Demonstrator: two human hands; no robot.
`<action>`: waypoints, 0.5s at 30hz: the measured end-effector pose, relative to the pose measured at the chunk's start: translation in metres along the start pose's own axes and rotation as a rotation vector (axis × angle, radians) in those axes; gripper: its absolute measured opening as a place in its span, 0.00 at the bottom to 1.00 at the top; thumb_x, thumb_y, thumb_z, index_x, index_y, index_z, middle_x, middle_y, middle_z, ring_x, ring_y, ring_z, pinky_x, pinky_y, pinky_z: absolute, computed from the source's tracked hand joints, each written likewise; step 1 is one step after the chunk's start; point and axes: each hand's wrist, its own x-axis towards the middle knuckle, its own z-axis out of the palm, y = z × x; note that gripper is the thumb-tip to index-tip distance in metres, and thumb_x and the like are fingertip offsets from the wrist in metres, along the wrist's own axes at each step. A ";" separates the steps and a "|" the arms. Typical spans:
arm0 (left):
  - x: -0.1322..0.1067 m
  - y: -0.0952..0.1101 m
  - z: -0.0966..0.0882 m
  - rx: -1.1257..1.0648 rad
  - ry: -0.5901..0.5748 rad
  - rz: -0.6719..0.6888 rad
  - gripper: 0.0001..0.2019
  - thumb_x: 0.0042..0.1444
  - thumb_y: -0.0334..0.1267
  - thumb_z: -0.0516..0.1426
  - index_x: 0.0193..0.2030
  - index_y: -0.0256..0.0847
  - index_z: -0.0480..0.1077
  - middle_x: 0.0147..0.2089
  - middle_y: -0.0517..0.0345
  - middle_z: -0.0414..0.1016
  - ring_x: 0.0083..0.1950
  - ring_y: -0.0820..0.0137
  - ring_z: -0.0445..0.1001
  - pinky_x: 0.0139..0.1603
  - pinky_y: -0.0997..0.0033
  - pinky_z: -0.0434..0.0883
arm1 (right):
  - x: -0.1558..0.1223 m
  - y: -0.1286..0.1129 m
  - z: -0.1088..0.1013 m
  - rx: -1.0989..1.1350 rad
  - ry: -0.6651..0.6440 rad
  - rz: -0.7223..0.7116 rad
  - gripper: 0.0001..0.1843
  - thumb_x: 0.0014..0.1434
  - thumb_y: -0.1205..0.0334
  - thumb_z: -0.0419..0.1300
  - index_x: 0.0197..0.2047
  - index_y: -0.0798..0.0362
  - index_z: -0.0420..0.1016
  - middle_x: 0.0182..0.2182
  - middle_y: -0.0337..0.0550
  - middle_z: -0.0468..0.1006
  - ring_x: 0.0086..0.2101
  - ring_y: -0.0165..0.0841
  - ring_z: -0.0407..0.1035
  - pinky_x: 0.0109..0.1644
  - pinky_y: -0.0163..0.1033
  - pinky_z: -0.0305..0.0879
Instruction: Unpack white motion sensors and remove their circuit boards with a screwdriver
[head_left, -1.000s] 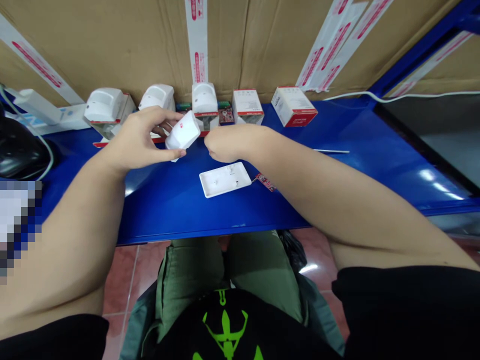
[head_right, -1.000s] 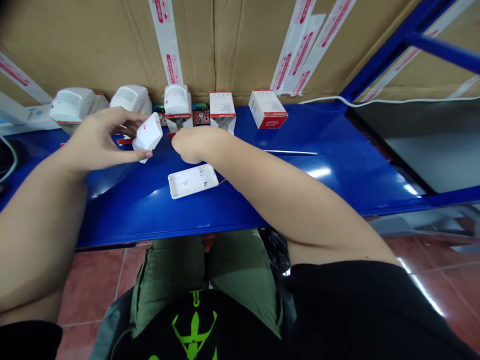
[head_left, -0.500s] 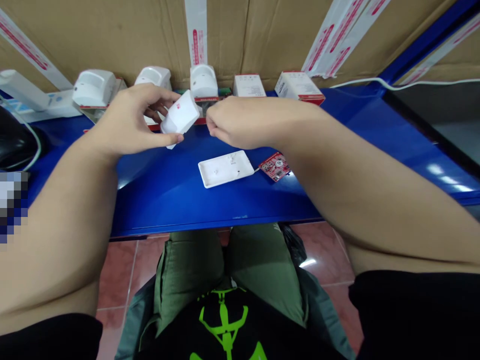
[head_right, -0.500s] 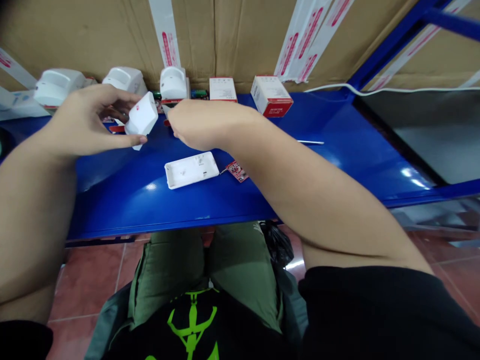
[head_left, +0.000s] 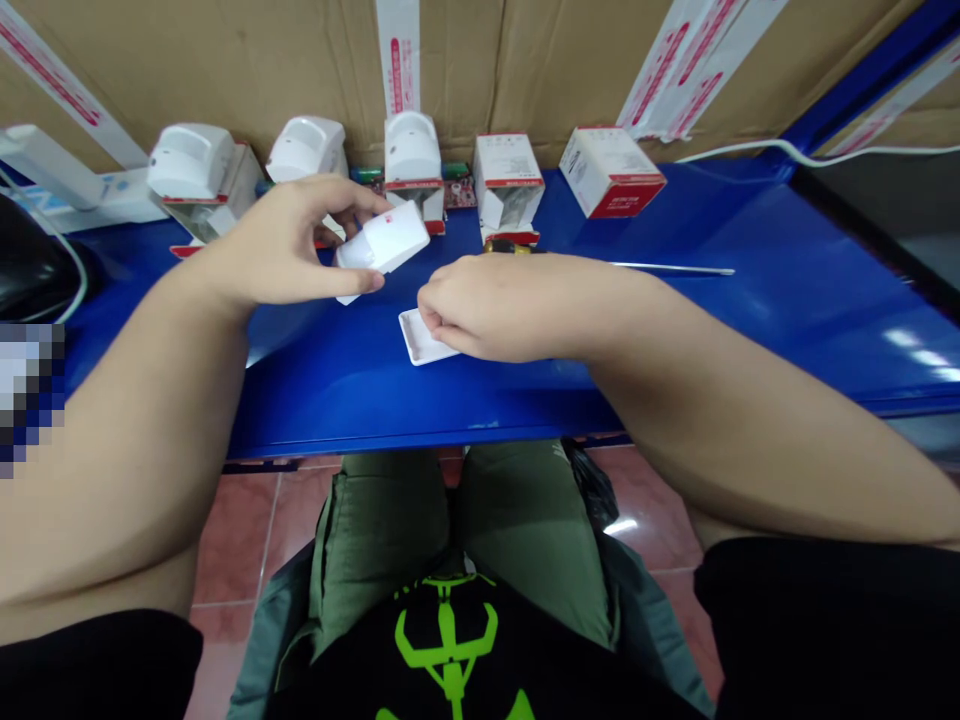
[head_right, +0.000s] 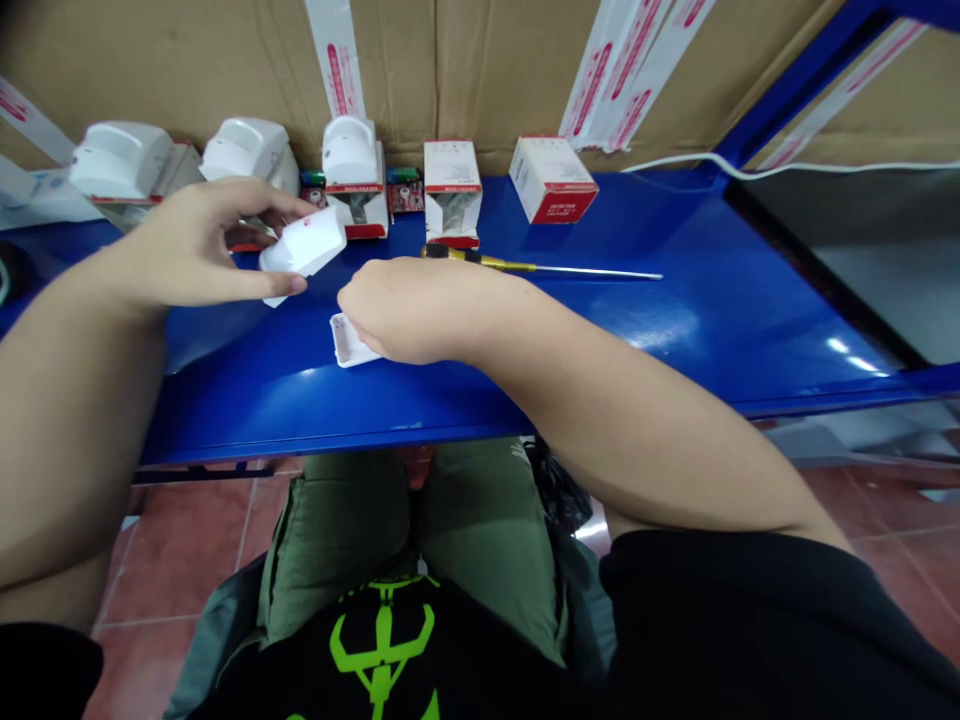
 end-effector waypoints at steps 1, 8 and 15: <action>0.001 0.001 0.001 -0.004 -0.008 -0.012 0.42 0.51 0.62 0.65 0.71 0.44 0.78 0.69 0.53 0.84 0.62 0.51 0.79 0.63 0.51 0.82 | 0.000 0.000 0.000 -0.002 -0.005 0.009 0.16 0.78 0.66 0.56 0.53 0.57 0.87 0.48 0.56 0.87 0.39 0.40 0.76 0.44 0.46 0.62; 0.004 0.009 0.008 0.010 -0.027 -0.033 0.37 0.52 0.56 0.68 0.68 0.45 0.78 0.66 0.53 0.85 0.65 0.50 0.80 0.63 0.54 0.83 | 0.001 0.004 0.006 -0.007 0.002 0.001 0.16 0.78 0.65 0.56 0.52 0.57 0.87 0.46 0.55 0.87 0.37 0.39 0.74 0.42 0.46 0.61; 0.003 0.009 0.007 0.025 -0.048 -0.061 0.36 0.54 0.55 0.68 0.69 0.44 0.77 0.65 0.53 0.85 0.62 0.51 0.81 0.62 0.54 0.83 | 0.000 0.001 0.005 -0.028 0.002 0.050 0.16 0.76 0.68 0.57 0.53 0.57 0.88 0.49 0.58 0.88 0.39 0.42 0.76 0.44 0.48 0.62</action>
